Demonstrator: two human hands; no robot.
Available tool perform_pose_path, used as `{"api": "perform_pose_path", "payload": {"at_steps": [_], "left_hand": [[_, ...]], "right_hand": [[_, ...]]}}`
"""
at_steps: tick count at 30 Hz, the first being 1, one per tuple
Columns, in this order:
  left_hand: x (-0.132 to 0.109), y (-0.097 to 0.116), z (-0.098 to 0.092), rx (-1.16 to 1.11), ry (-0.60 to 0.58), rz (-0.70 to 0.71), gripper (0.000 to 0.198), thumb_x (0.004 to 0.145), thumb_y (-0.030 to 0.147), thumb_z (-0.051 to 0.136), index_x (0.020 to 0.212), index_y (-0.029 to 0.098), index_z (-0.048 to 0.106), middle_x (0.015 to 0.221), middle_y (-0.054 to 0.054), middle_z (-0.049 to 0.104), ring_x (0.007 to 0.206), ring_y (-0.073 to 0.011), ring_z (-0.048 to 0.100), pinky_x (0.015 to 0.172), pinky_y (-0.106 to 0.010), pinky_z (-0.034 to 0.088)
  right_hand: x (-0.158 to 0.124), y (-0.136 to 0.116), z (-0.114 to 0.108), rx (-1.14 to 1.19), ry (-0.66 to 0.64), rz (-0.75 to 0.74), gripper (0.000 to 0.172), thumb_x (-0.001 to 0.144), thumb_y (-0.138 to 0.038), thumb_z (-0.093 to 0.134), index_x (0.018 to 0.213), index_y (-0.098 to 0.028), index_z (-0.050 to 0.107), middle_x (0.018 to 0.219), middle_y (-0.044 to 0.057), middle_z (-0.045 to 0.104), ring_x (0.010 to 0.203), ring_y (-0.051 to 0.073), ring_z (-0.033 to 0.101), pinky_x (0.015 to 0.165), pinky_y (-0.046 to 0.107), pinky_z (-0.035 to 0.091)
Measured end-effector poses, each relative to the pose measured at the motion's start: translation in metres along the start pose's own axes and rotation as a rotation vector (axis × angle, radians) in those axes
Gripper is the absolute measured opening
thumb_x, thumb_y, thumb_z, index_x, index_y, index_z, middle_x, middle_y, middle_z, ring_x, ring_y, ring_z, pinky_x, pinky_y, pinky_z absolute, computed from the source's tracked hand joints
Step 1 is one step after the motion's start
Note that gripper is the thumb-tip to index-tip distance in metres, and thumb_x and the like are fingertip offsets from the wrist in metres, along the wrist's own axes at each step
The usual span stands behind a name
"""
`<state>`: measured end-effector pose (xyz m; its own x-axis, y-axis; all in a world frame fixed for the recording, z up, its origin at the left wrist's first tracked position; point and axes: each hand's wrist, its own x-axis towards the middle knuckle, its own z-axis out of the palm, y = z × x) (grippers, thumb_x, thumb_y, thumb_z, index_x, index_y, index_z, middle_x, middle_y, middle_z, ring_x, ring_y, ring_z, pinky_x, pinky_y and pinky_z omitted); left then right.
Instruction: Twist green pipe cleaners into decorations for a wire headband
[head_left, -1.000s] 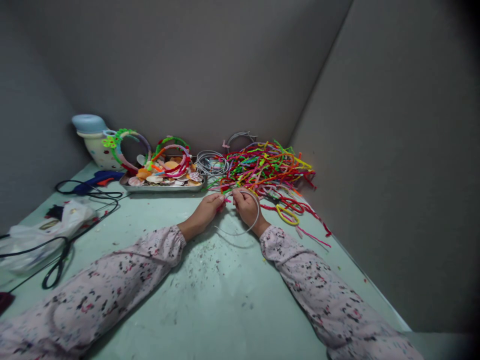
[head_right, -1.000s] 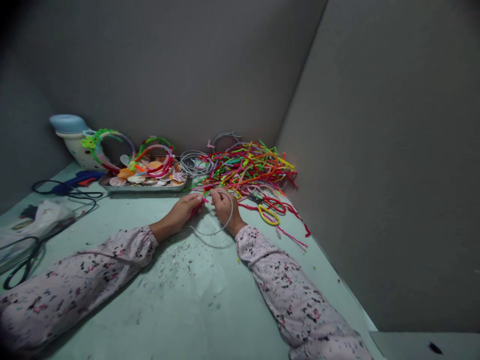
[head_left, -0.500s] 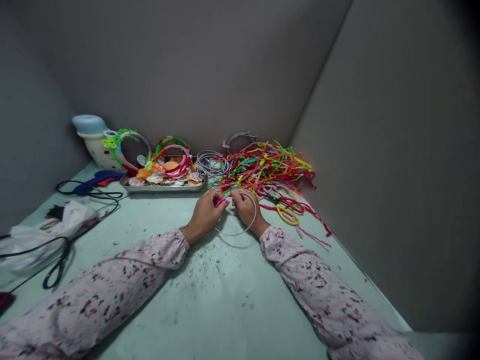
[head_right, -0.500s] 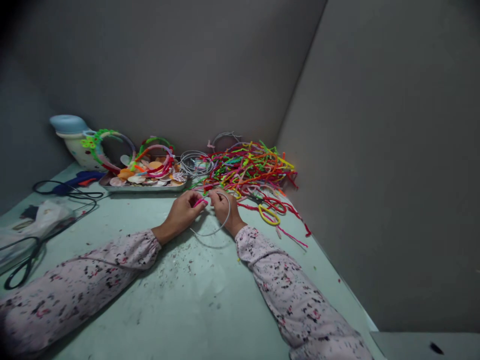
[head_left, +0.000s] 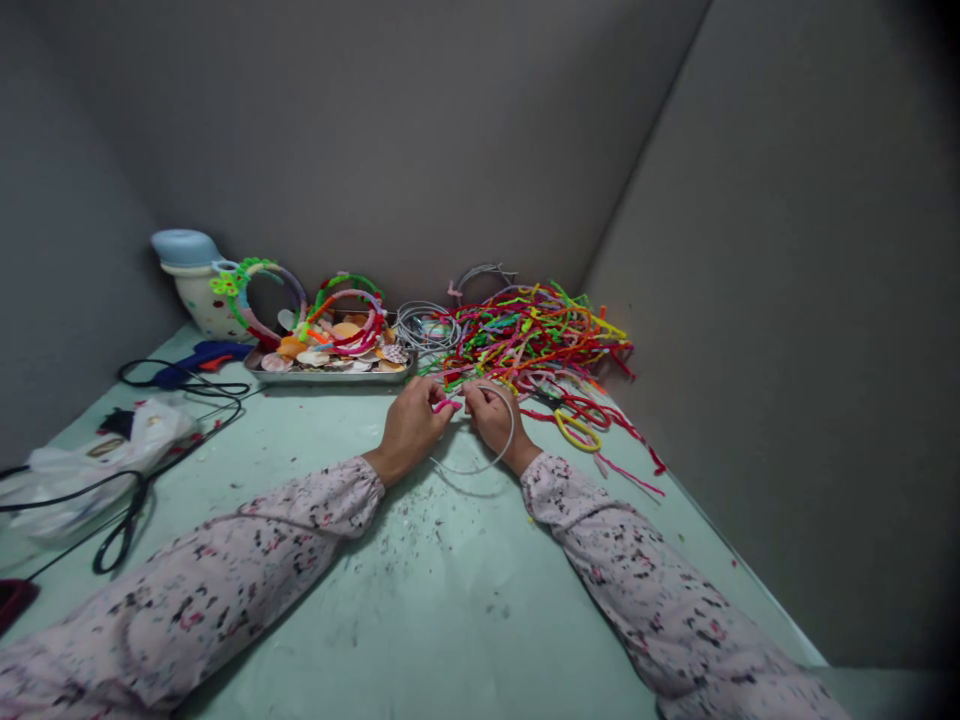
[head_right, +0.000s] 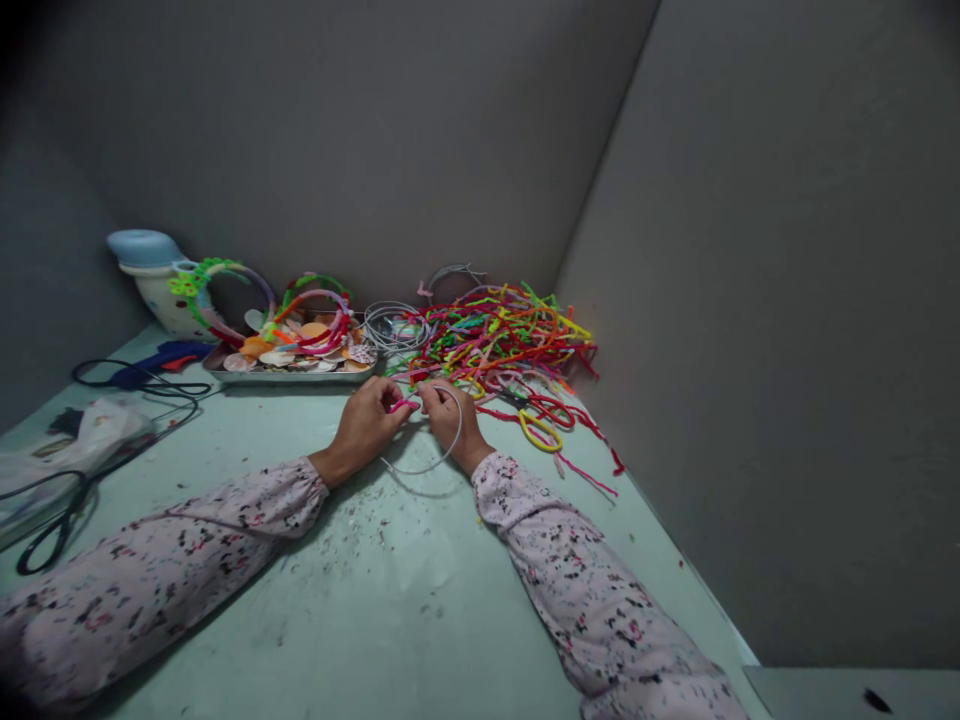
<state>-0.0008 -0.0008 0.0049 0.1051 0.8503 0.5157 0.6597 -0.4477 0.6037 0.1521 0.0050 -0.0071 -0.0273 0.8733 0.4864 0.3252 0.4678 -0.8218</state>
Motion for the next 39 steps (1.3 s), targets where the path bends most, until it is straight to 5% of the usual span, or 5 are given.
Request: {"api": "perform_pose_path", "payload": {"at_steps": [39], "left_hand": [[-0.0022,0.0042,-0.0022,-0.069,0.028,0.015,0.014,0.084,0.028,0.058,0.074,0.018,0.053,0.074,0.000,0.052,0.069,-0.0151,0.049,0.063,-0.027,0.035]], "right_hand": [[0.0005,-0.0014,-0.0001,0.030,-0.001,-0.002,0.036,0.093,-0.044,0.046,0.067,-0.021,0.055,0.058,-0.002,0.052,0.059,0.014,0.052,0.057,0.025,0.039]]}}
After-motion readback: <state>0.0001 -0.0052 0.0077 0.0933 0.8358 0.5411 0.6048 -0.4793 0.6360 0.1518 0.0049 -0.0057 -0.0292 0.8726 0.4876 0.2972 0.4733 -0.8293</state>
